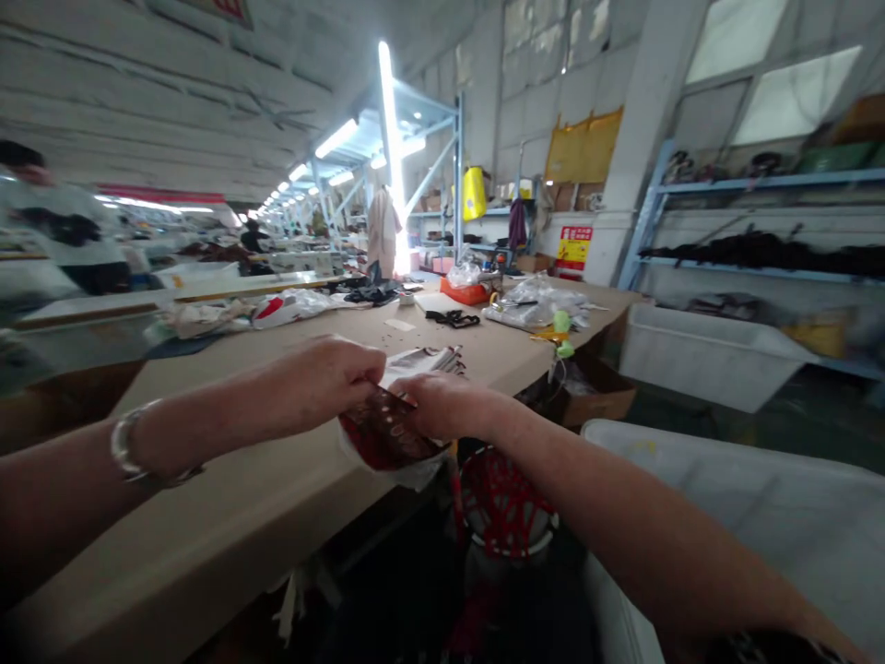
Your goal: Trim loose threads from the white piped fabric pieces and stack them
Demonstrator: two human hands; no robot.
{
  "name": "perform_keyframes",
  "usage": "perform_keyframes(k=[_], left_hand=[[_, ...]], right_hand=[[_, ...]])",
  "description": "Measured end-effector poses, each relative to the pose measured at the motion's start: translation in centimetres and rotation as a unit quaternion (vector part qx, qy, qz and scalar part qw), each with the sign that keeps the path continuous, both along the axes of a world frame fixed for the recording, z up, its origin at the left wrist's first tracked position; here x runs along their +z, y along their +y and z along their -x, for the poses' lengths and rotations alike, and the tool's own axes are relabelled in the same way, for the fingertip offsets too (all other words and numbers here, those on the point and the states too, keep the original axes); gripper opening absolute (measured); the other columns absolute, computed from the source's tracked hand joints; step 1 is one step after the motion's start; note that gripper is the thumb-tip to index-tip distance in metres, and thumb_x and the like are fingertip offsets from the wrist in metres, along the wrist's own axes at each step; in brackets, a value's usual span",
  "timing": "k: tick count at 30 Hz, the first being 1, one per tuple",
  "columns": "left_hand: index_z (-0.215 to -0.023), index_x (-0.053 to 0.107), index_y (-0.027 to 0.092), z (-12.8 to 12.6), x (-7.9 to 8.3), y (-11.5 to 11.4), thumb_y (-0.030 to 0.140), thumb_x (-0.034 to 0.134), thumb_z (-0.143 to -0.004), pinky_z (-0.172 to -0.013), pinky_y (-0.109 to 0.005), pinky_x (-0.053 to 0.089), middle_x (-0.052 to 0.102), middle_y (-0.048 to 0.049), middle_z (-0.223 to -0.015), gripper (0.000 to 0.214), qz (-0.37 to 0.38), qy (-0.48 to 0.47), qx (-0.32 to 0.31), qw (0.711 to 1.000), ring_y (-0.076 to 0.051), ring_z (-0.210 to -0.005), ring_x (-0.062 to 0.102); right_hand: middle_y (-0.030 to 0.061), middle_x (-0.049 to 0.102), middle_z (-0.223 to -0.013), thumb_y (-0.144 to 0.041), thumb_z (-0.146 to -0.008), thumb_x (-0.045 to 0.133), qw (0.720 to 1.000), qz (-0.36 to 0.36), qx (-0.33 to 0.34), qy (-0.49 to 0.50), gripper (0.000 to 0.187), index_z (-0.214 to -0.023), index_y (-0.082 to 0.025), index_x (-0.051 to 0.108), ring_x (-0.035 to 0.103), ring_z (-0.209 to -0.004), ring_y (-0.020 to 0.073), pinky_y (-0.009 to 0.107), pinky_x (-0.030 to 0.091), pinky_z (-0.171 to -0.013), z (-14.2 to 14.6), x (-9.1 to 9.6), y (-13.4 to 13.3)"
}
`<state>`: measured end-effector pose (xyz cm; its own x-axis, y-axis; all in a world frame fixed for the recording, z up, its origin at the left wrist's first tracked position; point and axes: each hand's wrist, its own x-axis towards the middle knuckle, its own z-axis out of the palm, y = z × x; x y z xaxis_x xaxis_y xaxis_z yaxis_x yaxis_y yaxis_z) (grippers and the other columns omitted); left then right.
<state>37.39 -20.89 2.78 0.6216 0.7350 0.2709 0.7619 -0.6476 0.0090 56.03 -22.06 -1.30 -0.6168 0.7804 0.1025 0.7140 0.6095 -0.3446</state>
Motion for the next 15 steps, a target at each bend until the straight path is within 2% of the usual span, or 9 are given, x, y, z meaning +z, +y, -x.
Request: perform_keyframes(k=[2, 3, 5, 6, 8, 10, 11, 12, 15], left_hand=[[-0.068, 0.062, 0.020, 0.6, -0.8, -0.7, 0.020, 0.054, -0.074, -0.057, -0.029, 0.019, 0.054, -0.0010, -0.060, 0.010, -0.020, 0.012, 0.016, 1.000, -0.013, -0.054, 0.040], [-0.070, 0.062, 0.021, 0.9, -1.5, -1.0, 0.021, 0.053, -0.075, -0.057, -0.029, 0.019, 0.054, -0.0010, -0.060, 0.011, -0.022, 0.013, 0.020, 0.999, -0.013, -0.054, 0.040], [-0.075, 0.063, 0.021, 1.3, -3.8, -1.6, 0.023, 0.051, -0.077, -0.057, -0.029, 0.021, 0.056, -0.0009, -0.063, 0.012, -0.003, -0.001, 0.028, 1.000, -0.012, -0.054, 0.042], [-0.078, 0.063, 0.021, 1.3, -5.3, -1.7, 0.023, 0.051, -0.078, -0.057, -0.028, 0.022, 0.057, -0.0009, -0.064, 0.012, 0.015, -0.017, 0.035, 0.999, -0.012, -0.054, 0.043], [-0.080, 0.062, 0.021, 1.1, -9.0, -1.9, 0.024, 0.050, -0.078, -0.058, -0.028, 0.026, 0.058, -0.0008, -0.065, 0.012, 0.060, -0.076, 0.059, 0.994, -0.012, -0.055, 0.046], [-0.076, 0.059, 0.019, 0.6, -12.9, -1.9, 0.024, 0.049, -0.077, -0.056, -0.026, 0.029, 0.058, -0.0006, -0.064, 0.011, 0.127, -0.188, 0.082, 0.971, -0.012, -0.055, 0.048], [-0.074, 0.057, 0.018, 0.2, -14.6, -2.0, 0.023, 0.049, -0.076, -0.054, -0.024, 0.031, 0.057, 0.0000, -0.061, 0.010, 0.175, -0.268, 0.097, 0.942, -0.012, -0.054, 0.048], [-0.074, 0.056, 0.018, -0.2, -16.1, -2.2, 0.024, 0.050, -0.074, -0.050, -0.023, 0.031, 0.055, 0.0011, -0.058, 0.008, 0.234, -0.362, 0.116, 0.895, -0.011, -0.050, 0.047], [-0.081, 0.052, 0.019, -1.6, -18.4, -3.5, 0.028, 0.061, -0.067, -0.042, -0.019, 0.037, 0.058, 0.0040, -0.061, 0.019, 0.335, -0.637, 0.161, 0.675, -0.011, -0.049, 0.052]], right_hand=[[0.0029, 0.068, -0.084, -0.012, -0.080, 0.054, 0.996, 0.058, -0.029, -0.054, 0.018, -0.092, -0.017, 0.066, 0.061, -0.081, 0.0164, 0.025, 0.045, -0.073, -1.1, -1.0, -0.3], [0.0020, 0.067, -0.077, -0.010, -0.082, 0.049, 0.992, 0.093, -0.057, -0.067, 0.020, -0.090, -0.016, 0.066, 0.061, -0.074, 0.0144, 0.023, 0.044, -0.067, -1.7, -1.6, -0.5], [0.0012, 0.065, -0.069, -0.008, -0.084, 0.039, 0.981, 0.145, -0.116, -0.045, 0.029, -0.095, -0.014, 0.065, 0.060, -0.061, 0.0119, 0.021, 0.042, -0.057, -2.9, -3.0, -0.8], [0.0018, 0.065, -0.068, -0.008, -0.085, 0.036, 0.980, 0.139, -0.140, -0.015, 0.031, -0.097, -0.013, 0.064, 0.060, -0.060, 0.0117, 0.021, 0.042, -0.056, -3.4, -3.8, -1.0], [0.0050, 0.068, -0.075, -0.012, -0.087, 0.037, 0.983, 0.050, -0.169, 0.050, 0.030, -0.096, -0.012, 0.065, 0.063, -0.067, 0.0141, 0.023, 0.045, -0.063, -4.1, -5.6, -1.7], [0.0089, 0.070, -0.089, -0.016, -0.089, 0.040, 0.976, -0.063, -0.187, 0.091, 0.026, -0.095, -0.013, 0.066, 0.065, -0.083, 0.0183, 0.026, 0.046, -0.076, -4.2, -7.5, -2.8], [0.0100, 0.070, -0.097, -0.017, -0.090, 0.042, 0.973, -0.098, -0.186, 0.093, 0.025, -0.099, -0.013, 0.065, 0.065, -0.091, 0.0199, 0.028, 0.046, -0.082, -4.0, -8.6, -3.5], [0.0107, 0.070, -0.103, -0.017, -0.090, 0.043, 0.974, -0.108, -0.179, 0.088, 0.026, -0.105, -0.014, 0.063, 0.064, -0.097, 0.0209, 0.029, 0.046, -0.086, -3.7, -9.9, -4.2], [0.0105, 0.070, -0.102, -0.015, -0.090, 0.042, 0.986, -0.055, -0.155, 0.029, 0.027, -0.109, -0.015, 0.061, 0.066, -0.094, 0.0213, 0.029, 0.048, -0.081, -2.3, -14.3, -6.3]])
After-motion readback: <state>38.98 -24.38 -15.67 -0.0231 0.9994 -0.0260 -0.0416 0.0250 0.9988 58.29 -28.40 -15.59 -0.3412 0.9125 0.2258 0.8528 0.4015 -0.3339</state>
